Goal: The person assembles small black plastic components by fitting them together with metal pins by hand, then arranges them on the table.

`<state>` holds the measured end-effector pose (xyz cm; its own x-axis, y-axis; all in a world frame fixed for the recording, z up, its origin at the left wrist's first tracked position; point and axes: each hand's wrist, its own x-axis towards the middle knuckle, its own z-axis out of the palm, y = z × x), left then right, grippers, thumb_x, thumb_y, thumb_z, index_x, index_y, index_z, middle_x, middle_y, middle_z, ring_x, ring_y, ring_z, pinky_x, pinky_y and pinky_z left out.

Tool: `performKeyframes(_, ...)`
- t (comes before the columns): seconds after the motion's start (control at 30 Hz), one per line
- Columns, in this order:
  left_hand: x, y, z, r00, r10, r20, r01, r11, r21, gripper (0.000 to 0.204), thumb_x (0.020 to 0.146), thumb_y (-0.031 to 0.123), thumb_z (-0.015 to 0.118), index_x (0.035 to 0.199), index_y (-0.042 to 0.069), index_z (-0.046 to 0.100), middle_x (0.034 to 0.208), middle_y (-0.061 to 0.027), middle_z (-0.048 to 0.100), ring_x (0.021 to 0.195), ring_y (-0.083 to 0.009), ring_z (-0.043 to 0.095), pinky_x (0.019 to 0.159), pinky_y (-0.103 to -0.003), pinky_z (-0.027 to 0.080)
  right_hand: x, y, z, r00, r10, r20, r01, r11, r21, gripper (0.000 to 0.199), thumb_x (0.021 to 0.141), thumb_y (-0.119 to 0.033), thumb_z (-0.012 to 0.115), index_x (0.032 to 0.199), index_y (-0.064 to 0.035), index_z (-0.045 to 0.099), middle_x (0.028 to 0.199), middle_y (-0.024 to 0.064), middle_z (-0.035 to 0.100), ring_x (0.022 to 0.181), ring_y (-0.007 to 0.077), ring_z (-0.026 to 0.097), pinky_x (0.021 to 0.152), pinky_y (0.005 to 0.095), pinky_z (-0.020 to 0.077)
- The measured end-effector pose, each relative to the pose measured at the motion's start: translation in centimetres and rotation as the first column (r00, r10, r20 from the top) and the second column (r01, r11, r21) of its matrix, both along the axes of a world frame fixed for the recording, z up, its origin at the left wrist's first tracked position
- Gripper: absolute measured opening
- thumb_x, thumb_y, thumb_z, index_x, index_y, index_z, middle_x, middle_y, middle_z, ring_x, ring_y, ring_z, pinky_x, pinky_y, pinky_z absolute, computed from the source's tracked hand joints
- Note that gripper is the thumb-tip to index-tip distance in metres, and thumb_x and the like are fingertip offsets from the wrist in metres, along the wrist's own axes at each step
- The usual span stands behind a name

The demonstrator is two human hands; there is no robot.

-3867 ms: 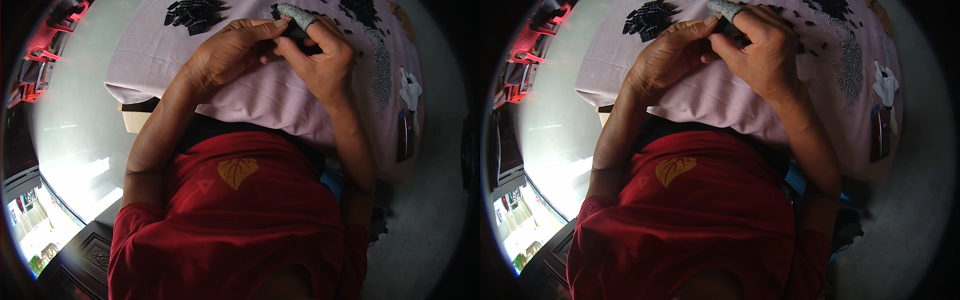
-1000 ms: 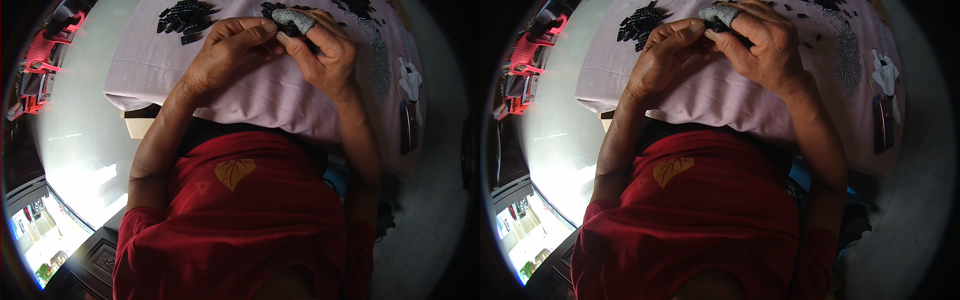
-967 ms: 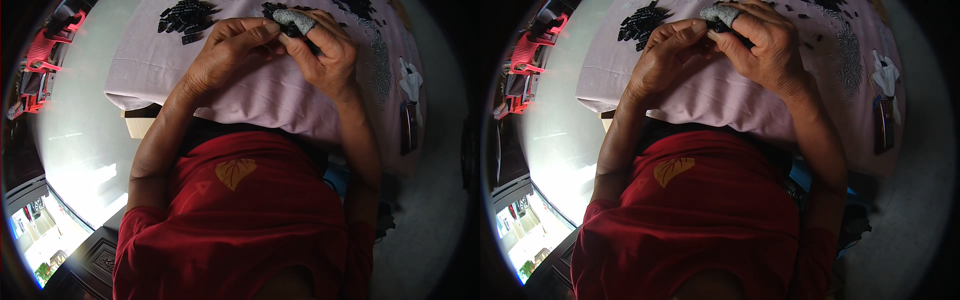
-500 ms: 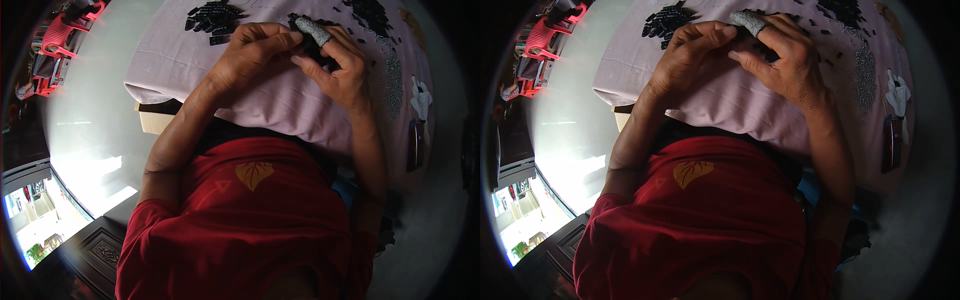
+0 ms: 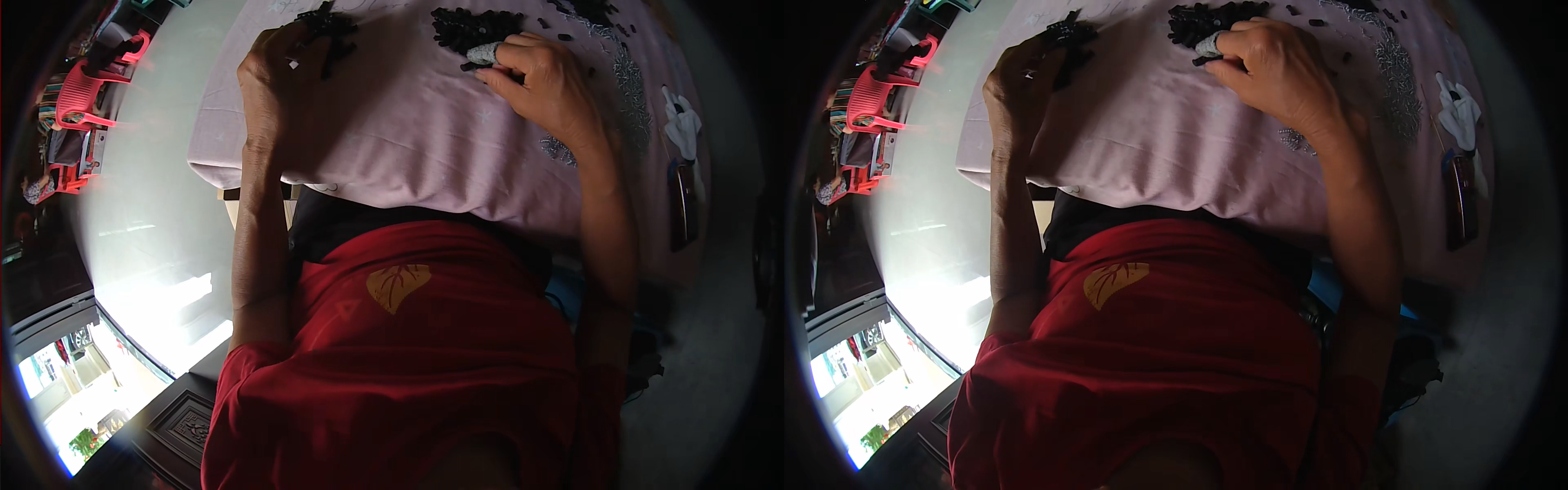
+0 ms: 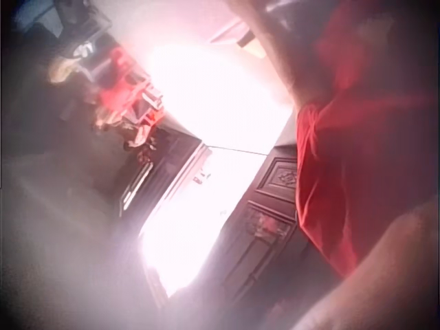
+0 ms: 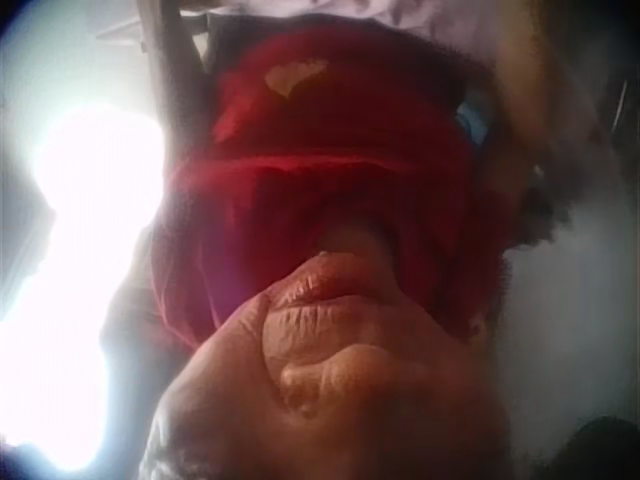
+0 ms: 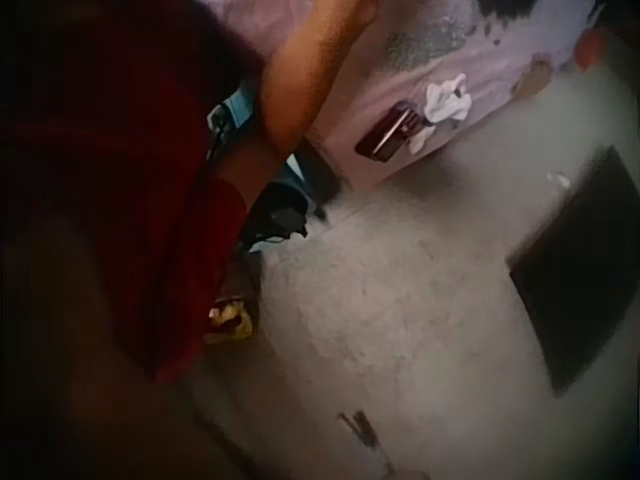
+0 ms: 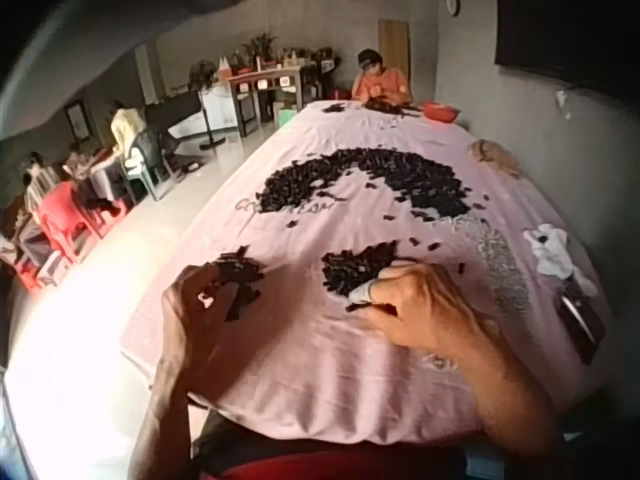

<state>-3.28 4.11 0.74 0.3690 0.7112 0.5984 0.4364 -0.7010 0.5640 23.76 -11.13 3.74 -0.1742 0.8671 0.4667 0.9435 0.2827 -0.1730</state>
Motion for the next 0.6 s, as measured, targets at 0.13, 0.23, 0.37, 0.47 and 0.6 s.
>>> performKeyframes(0.13, 1.2, -1.5, 0.4, 0.989, -0.146, -0.01, 0.147, 0.988, 0.055, 0.022, 0.086, 0.01, 0.072, 0.107, 0.003, 0.075, 0.097, -0.014, 0.072, 0.085, -0.0246, 0.072, 0.076, -0.034, 0.056, 0.6, -0.5, 1.0, 0.999, -0.04, -0.012, 0.041, 0.994, 0.097, 0.024, 0.083, -0.015, 0.076, 0.07, -0.0018, 0.061, 0.063, 0.0099, 0.06, 0.057, 0.0237, 0.061, 0.058, 0.0385, 0.0499)
performKeyframes(0.23, 3.3, -3.7, 1.0, 0.929, -0.367, -0.045, 0.366, 0.93, -0.039, 0.019, 0.088, 0.005, 0.067, 0.106, 0.001, 0.073, 0.1, -0.0153, 0.071, 0.089, -0.0307, 0.071, 0.078, -0.037, 0.056, 1.6, -1.2, 1.9, 0.993, -0.109, -0.035, 0.107, 0.993, -0.059, 0.026, 0.087, -0.015, 0.075, 0.071, 0.0005, 0.06, 0.049, 0.0049, 0.044, 0.045, 0.0105, 0.04, 0.047, 0.0317, 0.0336)
performKeyframes(0.37, 6.9, -5.3, 1.4, 0.789, -0.53, -0.31, 0.602, 0.767, 0.221, 0.022, 0.091, 0.014, 0.065, 0.11, 0.004, 0.069, 0.11, -0.0139, 0.069, 0.11, -0.0276, 0.064, 0.098, -0.039, 0.049, 1.5, -1.6, 2.6, 0.971, -0.201, -0.127, 0.171, 0.961, -0.218, 0.025, 0.086, -0.013, 0.074, 0.071, 0.0009, 0.059, 0.051, 0.0049, 0.048, 0.046, 0.0105, 0.043, 0.047, 0.0322, 0.0343)
performKeyframes(0.47, 7.8, -6.1, 0.1, 0.788, -0.488, -0.376, 0.585, 0.783, 0.212, 0.017, 0.092, 0.015, 0.063, 0.105, 0.005, 0.068, 0.117, -0.0135, 0.067, 0.111, -0.026, 0.062, 0.1, -0.037, 0.048, 2.1, -1.7, 2.6, 0.968, -0.215, -0.134, 0.182, 0.958, -0.222, 0.024, 0.086, -0.012, 0.073, 0.072, 0.0021, 0.059, 0.053, 0.0054, 0.051, 0.047, 0.0101, 0.044, 0.048, 0.0321, 0.0348)
performKeyframes(0.6, 6.6, -6.1, -0.1, 0.811, -0.518, -0.271, 0.567, 0.811, 0.148, 0.021, 0.091, 0.017, 0.066, 0.107, 0.004, 0.068, 0.118, -0.0157, 0.067, 0.101, -0.0327, 0.065, 0.099, -0.038, 0.049, 1.7, -2.1, 3.2, 0.971, -0.205, -0.125, 0.17, 0.954, -0.248, 0.026, 0.084, -0.011, 0.073, 0.071, 0.0045, 0.056, 0.052, 0.0071, 0.049, 0.047, 0.0106, 0.043, 0.048, 0.0324, 0.0354)
